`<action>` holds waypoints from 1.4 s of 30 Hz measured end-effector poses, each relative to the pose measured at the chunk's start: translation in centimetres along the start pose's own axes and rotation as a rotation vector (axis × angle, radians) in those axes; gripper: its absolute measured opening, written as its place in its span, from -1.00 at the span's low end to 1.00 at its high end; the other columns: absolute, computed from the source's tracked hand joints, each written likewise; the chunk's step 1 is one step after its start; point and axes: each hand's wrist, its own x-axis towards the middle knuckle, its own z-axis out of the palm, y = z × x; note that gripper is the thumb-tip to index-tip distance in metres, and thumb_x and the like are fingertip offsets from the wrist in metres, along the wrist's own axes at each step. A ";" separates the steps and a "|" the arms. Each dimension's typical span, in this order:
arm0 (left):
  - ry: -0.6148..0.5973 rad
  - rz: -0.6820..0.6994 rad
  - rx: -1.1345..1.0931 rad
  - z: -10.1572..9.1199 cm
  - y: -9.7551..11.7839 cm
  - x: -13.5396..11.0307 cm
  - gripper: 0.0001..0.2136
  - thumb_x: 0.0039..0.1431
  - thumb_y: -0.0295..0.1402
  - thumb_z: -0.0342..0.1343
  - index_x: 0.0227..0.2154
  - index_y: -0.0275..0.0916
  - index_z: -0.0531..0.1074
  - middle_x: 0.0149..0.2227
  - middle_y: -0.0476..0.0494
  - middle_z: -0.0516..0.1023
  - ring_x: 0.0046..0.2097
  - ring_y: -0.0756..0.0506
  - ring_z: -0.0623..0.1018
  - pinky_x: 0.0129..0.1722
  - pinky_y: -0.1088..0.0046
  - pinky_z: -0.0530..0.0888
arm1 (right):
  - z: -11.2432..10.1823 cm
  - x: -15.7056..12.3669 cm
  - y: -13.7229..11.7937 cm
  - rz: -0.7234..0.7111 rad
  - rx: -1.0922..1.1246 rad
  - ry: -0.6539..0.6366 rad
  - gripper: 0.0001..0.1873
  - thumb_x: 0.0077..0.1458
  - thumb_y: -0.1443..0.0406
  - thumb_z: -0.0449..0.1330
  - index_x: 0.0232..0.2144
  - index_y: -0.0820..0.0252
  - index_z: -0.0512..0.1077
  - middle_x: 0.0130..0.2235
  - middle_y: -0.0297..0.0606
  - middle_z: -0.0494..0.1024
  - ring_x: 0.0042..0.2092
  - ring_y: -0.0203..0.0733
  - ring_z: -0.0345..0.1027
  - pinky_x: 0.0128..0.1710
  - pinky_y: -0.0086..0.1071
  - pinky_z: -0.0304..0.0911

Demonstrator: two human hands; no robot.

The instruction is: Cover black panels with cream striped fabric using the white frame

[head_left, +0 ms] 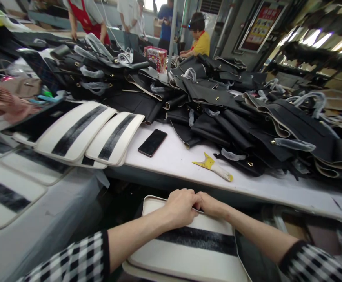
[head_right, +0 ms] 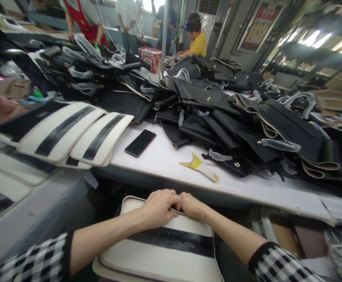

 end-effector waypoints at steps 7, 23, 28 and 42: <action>0.010 0.002 -0.072 0.6 -0.4 -0.1 -0.91 -0.02 -0.38 0.18 -0.41 -0.10 0.52 -0.19 0.03 0.57 -0.16 -0.13 0.55 -0.22 0.40 0.41 | 1.3 -0.6 -0.1 0.047 -0.272 0.161 -0.74 0.05 0.33 0.02 -0.52 0.28 0.49 -0.42 -0.13 0.55 -0.35 -0.11 0.37 -0.36 -0.35 0.10; -0.021 -0.235 -0.088 -3.5 -5.5 -3.9 -0.83 -0.07 -0.17 0.24 -0.36 0.01 0.58 -0.29 0.04 0.63 -0.19 -0.18 0.57 -0.28 0.38 0.39 | 0.9 -1.2 -3.7 0.135 -0.303 0.180 -0.19 0.31 -0.09 -0.37 -0.22 0.22 0.57 -0.32 -0.09 0.61 -0.20 -0.04 0.48 -0.20 -0.33 0.22; 0.010 -0.189 -0.076 -3.4 -6.0 -4.2 -0.80 -0.03 -0.13 0.25 -0.30 0.05 0.60 -0.22 0.03 0.63 -0.13 -0.19 0.56 -0.26 0.39 0.37 | 1.2 -0.6 -5.0 0.077 -0.316 0.159 -0.20 0.31 -0.09 -0.38 -0.33 0.14 0.56 -0.26 -0.13 0.62 -0.14 -0.03 0.48 -0.18 -0.31 0.21; 0.018 -0.149 -0.444 -3.5 -10.4 -6.7 -0.74 0.04 -0.15 0.24 -0.21 -0.06 0.62 -0.22 -0.01 0.66 -0.10 -0.12 0.58 -0.15 0.51 0.39 | 2.8 1.4 -7.5 0.057 -0.403 0.163 -0.24 0.33 -0.04 -0.39 -0.14 0.09 0.55 -0.15 -0.10 0.61 -0.04 0.03 0.46 -0.12 -0.25 0.25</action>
